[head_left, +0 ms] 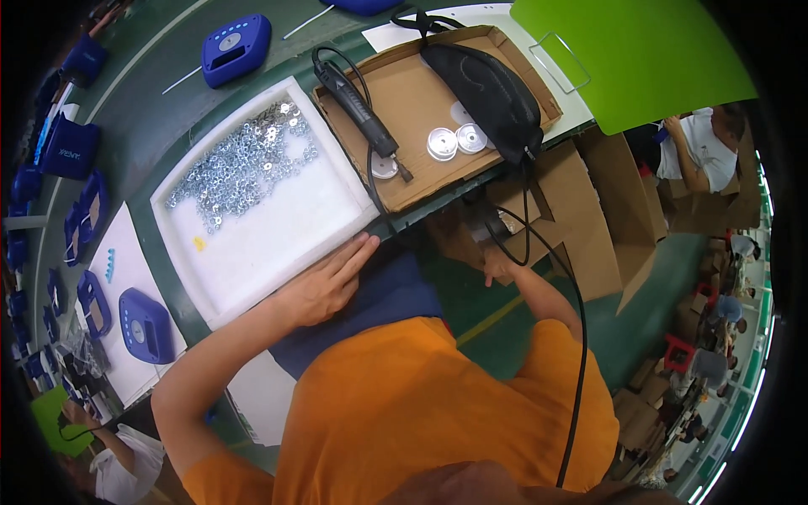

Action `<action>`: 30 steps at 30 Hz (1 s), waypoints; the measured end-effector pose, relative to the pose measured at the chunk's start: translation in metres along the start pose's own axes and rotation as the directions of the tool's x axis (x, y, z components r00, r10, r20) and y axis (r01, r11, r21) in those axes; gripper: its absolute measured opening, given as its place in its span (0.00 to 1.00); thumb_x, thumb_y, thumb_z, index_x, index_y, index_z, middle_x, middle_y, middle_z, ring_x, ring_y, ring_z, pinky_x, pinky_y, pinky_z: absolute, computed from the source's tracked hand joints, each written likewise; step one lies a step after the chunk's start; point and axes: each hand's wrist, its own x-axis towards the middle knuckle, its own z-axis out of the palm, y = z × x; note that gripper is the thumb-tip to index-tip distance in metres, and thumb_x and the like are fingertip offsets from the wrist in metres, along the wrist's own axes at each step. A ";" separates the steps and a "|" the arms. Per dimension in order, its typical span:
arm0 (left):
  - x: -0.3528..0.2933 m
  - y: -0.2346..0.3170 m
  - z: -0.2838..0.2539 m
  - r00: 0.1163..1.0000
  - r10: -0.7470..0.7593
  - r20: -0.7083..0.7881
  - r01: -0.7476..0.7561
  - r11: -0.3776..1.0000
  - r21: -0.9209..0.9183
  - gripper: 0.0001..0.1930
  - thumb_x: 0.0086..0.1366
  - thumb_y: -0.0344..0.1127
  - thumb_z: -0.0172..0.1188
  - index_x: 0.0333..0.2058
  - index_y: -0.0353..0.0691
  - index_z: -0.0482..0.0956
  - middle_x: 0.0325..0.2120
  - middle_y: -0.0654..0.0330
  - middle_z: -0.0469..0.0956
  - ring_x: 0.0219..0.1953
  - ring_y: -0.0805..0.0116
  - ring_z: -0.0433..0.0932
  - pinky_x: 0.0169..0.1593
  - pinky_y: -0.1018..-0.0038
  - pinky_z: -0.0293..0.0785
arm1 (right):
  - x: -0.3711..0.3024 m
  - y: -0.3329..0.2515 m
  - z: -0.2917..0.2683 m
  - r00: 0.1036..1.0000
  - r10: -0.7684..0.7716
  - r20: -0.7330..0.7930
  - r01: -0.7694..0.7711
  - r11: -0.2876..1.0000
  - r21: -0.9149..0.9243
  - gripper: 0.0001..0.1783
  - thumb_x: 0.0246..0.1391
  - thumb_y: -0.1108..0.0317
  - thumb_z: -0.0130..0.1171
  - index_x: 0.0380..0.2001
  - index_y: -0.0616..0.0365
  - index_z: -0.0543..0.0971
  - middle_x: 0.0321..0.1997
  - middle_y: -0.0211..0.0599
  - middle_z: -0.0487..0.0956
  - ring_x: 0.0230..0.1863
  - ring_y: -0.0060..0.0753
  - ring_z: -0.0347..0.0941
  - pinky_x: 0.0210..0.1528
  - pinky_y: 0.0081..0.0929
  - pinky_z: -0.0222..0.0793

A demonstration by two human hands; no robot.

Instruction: Assembling internal components into blue electronic device housings using an electric screwdriver at a factory workstation.

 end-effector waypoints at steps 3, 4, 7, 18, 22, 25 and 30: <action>0.001 -0.002 0.001 1.000 0.002 0.004 -0.001 0.999 -0.046 0.22 0.65 0.35 0.63 0.52 0.27 0.90 0.85 0.32 0.53 0.87 0.37 0.56 0.87 0.48 0.56 | -0.015 0.002 0.032 0.993 -0.083 0.085 0.104 0.951 -0.292 0.19 0.54 0.64 0.75 0.45 0.67 0.92 0.40 0.52 0.94 0.50 0.56 0.92 0.54 0.50 0.86; 0.001 -0.003 0.001 1.000 0.004 0.004 -0.003 0.999 -0.051 0.22 0.65 0.35 0.63 0.52 0.27 0.90 0.85 0.32 0.53 0.87 0.37 0.55 0.87 0.48 0.56 | -0.019 0.004 0.045 0.979 -0.052 0.197 0.101 0.964 -0.247 0.17 0.49 0.67 0.78 0.43 0.63 0.94 0.43 0.52 0.94 0.51 0.58 0.92 0.52 0.51 0.87; 0.000 0.000 -0.001 1.000 -0.014 -0.001 0.014 0.997 -0.071 0.18 0.68 0.34 0.63 0.50 0.27 0.90 0.85 0.33 0.53 0.87 0.38 0.55 0.87 0.48 0.57 | -0.022 -0.014 0.084 0.989 0.007 0.148 0.049 0.926 -0.374 0.19 0.45 0.68 0.80 0.44 0.59 0.94 0.44 0.53 0.94 0.51 0.58 0.92 0.52 0.52 0.87; 0.006 -0.004 -0.006 0.999 0.006 0.046 -0.003 0.998 -0.063 0.20 0.73 0.35 0.61 0.56 0.28 0.89 0.85 0.34 0.56 0.87 0.38 0.56 0.87 0.47 0.56 | -0.048 -0.106 0.110 0.989 0.006 0.148 0.017 0.987 -0.159 0.22 0.59 0.62 0.68 0.55 0.56 0.92 0.51 0.51 0.94 0.56 0.56 0.92 0.56 0.53 0.87; 0.002 0.001 -0.013 0.995 -0.013 0.101 0.015 1.000 -0.020 0.26 0.73 0.37 0.59 0.64 0.28 0.85 0.84 0.36 0.57 0.86 0.39 0.58 0.86 0.48 0.57 | -0.055 -0.104 0.025 0.992 -0.120 -0.034 0.119 0.993 -0.019 0.23 0.63 0.52 0.66 0.47 0.63 0.90 0.50 0.56 0.92 0.52 0.60 0.90 0.55 0.55 0.85; 0.004 0.002 -0.014 0.993 -0.025 0.113 0.021 0.999 0.043 0.28 0.73 0.37 0.57 0.66 0.28 0.83 0.84 0.36 0.57 0.86 0.41 0.59 0.86 0.50 0.58 | -0.004 -0.075 -0.007 0.982 -0.089 -0.168 0.157 0.876 0.455 0.18 0.66 0.55 0.66 0.46 0.60 0.90 0.38 0.54 0.92 0.46 0.64 0.91 0.53 0.55 0.86; 0.023 -0.005 -0.013 0.992 0.049 0.114 -0.056 0.997 0.059 0.27 0.74 0.36 0.55 0.67 0.28 0.83 0.83 0.37 0.60 0.85 0.43 0.61 0.85 0.53 0.62 | 0.112 -0.006 0.064 0.965 0.022 -0.262 0.015 0.990 0.138 0.13 0.64 0.61 0.66 0.37 0.58 0.91 0.48 0.54 0.92 0.55 0.62 0.88 0.58 0.55 0.82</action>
